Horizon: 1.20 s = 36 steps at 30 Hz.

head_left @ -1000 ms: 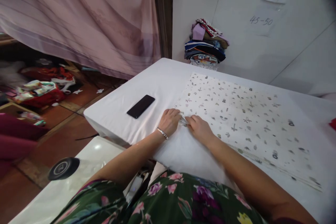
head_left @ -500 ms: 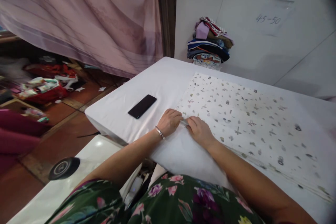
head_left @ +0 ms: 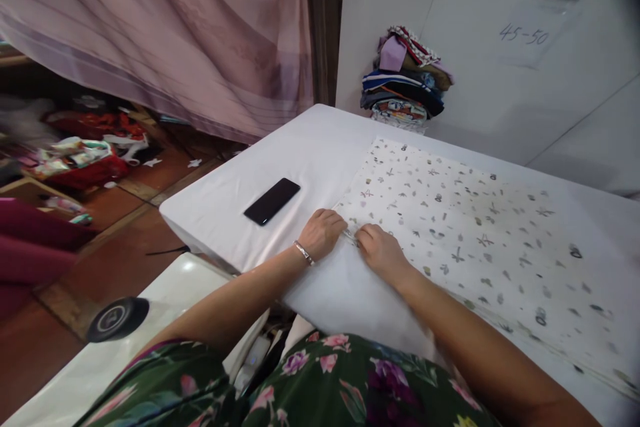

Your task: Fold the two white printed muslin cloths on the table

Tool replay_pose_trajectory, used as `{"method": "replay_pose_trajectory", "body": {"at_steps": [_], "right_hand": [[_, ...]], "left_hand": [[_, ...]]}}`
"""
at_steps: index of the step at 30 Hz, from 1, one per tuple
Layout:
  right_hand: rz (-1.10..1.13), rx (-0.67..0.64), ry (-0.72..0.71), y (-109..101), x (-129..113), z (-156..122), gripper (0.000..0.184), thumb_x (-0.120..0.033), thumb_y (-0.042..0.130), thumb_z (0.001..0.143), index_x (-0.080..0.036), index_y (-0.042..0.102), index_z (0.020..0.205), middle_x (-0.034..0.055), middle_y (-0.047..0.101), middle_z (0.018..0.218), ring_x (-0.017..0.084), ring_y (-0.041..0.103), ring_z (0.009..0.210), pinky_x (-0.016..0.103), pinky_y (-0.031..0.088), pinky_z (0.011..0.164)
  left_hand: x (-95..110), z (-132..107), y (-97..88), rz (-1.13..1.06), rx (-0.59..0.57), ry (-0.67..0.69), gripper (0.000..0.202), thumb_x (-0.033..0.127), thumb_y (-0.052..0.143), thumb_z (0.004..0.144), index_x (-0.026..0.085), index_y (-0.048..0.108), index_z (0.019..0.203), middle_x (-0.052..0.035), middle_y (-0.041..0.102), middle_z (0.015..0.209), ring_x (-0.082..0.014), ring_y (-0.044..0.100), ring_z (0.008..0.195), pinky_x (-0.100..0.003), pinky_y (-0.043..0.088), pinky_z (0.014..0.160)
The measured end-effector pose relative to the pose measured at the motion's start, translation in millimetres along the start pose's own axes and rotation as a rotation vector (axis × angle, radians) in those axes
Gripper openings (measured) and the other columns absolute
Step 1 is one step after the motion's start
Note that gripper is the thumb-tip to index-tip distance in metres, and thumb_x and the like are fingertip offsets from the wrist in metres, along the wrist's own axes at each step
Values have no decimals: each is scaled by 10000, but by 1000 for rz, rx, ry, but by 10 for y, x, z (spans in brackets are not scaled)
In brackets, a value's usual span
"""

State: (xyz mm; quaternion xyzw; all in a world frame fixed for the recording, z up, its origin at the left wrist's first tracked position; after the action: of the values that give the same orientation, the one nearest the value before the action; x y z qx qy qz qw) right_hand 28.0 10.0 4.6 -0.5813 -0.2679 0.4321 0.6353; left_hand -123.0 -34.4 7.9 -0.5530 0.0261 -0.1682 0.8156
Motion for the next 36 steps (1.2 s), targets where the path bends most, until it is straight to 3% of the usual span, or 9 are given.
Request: {"method": "replay_pose_trajectory", "body": {"at_steps": [5,9,14,19,29,33,36], "right_hand": [[74,23,-8,21,-53,27,213,-218,399,916,-192,599,986,62,539,933,184,485,882,280,422,725],[122,47,-10,92,-26,14,228,-214,403,914,-204,616,993,63,541,923,189,488,895,290,433,756],[206,85,4,104,10,-6,253,-231,398,916,-207,625,1024,66,552,933,190,498,904,292,444,764],[227,103,25,103,16,-9,248,-228,399,914,-211,628,1009,61,561,921,192,505,902,293,448,739],[284,80,54,31,16,54,196,-290,426,909,-218,605,943,40,562,916,172,522,905,268,444,740],[221,75,49,8,-95,258,164,-311,477,887,-210,590,949,50,555,940,180,514,933,271,434,744],[210,60,49,52,-165,413,144,-286,483,879,-202,587,932,53,566,932,182,519,926,264,424,706]], "left_hand": [[-7,-59,-16,-56,-79,-41,240,76,460,789,197,639,896,-44,640,913,-178,528,919,-312,424,780],[-85,-136,-58,-173,-29,-122,272,64,466,766,205,647,911,-45,648,960,-164,545,944,-304,446,816],[-328,-190,-184,-278,68,-485,213,145,485,768,181,656,891,-38,659,876,-137,588,759,-262,467,707],[-446,-168,-241,-302,-45,-745,206,275,500,779,206,683,844,-10,676,761,-136,589,675,-239,419,612],[-437,-54,-102,-199,-238,-797,180,367,550,733,209,637,723,-29,658,769,-173,575,714,-258,382,596],[-421,-24,-110,-243,-223,-809,117,310,561,708,199,579,676,-13,629,685,-158,570,662,-245,381,570],[-396,-12,-137,-430,-179,-855,88,275,552,709,195,537,677,16,599,576,-135,563,570,-231,390,538]]}}
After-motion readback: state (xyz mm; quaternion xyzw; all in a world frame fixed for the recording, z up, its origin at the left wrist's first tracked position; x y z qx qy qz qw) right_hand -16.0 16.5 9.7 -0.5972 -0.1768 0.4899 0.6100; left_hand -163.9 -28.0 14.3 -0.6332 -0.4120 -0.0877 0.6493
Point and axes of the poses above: each hand's wrist, its own z-axis towards the middle knuckle, its own y-axis out of the palm, x = y × z, the point moved 3 cm from there along z, towards the middle knuckle
